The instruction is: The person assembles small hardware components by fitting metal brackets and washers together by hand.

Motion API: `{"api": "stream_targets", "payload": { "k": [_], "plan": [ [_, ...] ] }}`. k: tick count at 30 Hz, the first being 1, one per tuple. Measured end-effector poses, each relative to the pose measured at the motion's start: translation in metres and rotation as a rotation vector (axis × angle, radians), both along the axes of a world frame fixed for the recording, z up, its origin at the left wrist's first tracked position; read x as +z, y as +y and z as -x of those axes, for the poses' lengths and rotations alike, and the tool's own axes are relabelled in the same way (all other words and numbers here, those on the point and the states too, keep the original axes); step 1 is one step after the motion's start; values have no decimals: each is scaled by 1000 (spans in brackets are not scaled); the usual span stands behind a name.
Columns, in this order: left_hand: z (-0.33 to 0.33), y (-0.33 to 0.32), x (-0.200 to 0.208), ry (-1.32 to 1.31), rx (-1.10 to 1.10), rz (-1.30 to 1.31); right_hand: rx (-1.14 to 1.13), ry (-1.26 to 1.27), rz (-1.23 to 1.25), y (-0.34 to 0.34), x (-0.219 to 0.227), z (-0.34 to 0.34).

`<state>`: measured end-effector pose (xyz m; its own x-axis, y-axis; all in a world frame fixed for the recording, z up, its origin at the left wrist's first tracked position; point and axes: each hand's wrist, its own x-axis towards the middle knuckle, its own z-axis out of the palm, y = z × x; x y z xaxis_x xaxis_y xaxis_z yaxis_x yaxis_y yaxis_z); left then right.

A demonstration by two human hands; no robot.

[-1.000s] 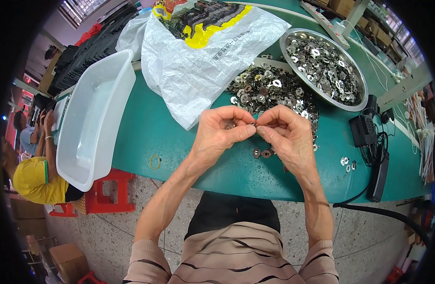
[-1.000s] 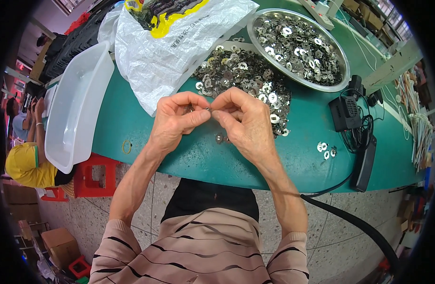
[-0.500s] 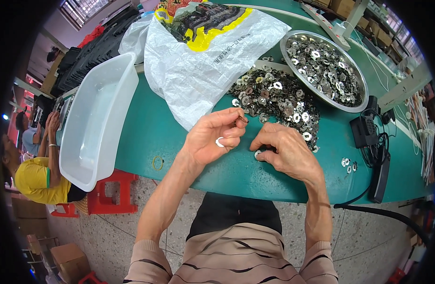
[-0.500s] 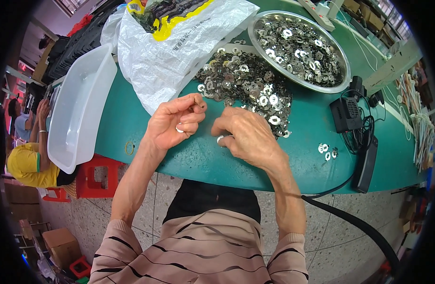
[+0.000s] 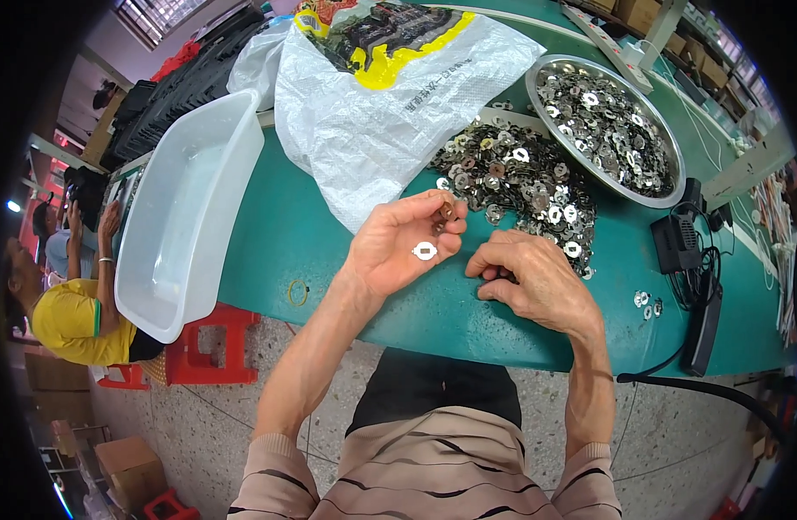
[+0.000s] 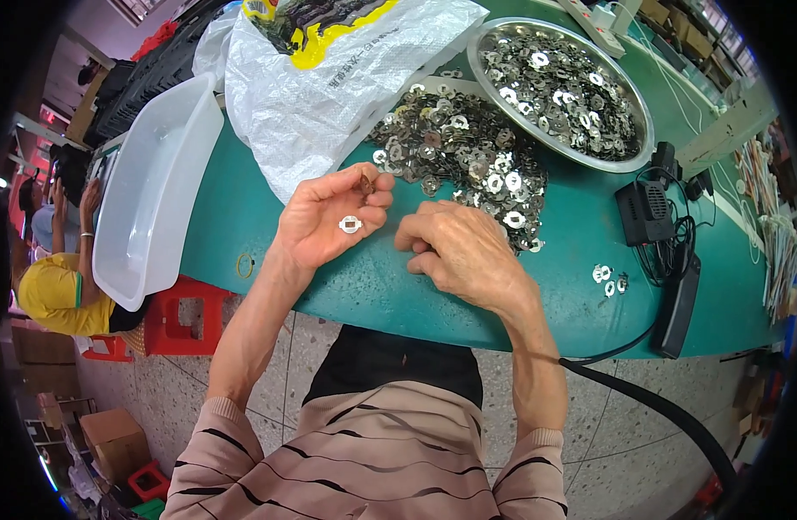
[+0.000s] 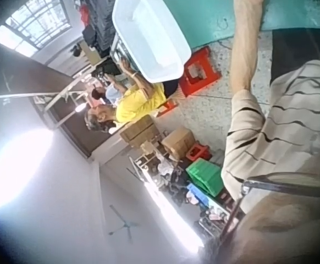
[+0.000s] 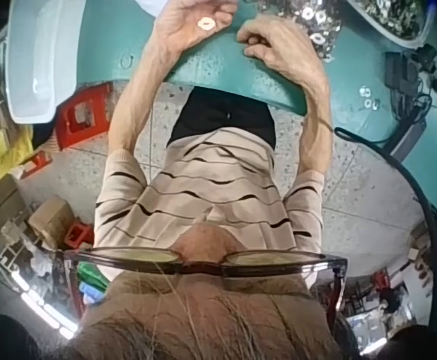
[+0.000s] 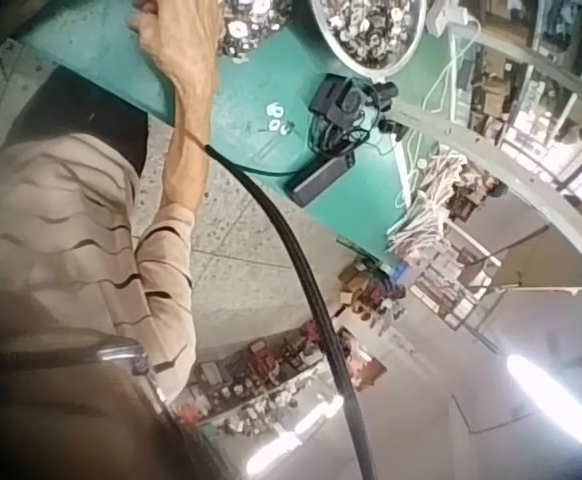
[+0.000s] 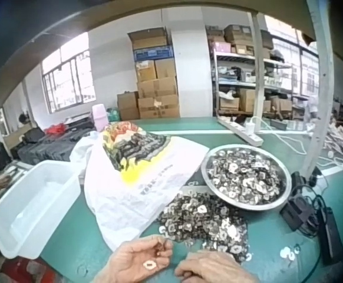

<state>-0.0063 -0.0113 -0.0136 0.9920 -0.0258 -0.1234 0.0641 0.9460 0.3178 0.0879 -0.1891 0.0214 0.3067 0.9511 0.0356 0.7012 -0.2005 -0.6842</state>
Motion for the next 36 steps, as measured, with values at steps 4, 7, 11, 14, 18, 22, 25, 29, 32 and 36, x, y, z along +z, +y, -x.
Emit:
{"api": "stream_targets", "payload": {
  "k": [4,7,11,14,18,22,25,29,32,36],
  "plan": [
    [-1,2,-5,43,56,48,70,-37,6,-1,0,-1],
    [-2,3,-6,21,52,68,86,-90,-139,0,-3,0],
    [1,3,-4,48,81,10,58,135,-219,12,4,14],
    [-1,6,-9,-14,59,-48,80,202,-430,21,-3,24],
    [-1,-3,2,23,108,-142,1,98,-484,26,-11,29],
    [-2,-8,3,90,180,-148,-169,361,-532,28,-16,27],
    [-3,-11,7,129,221,-170,-298,695,-448,23,-6,21],
    [0,-6,3,70,199,-317,-334,911,-356,17,2,15],
    [0,-7,4,-37,83,-349,-333,938,-436,18,-7,12],
    [3,-15,10,40,111,-542,-356,930,-476,16,-6,10]
  ]
}}
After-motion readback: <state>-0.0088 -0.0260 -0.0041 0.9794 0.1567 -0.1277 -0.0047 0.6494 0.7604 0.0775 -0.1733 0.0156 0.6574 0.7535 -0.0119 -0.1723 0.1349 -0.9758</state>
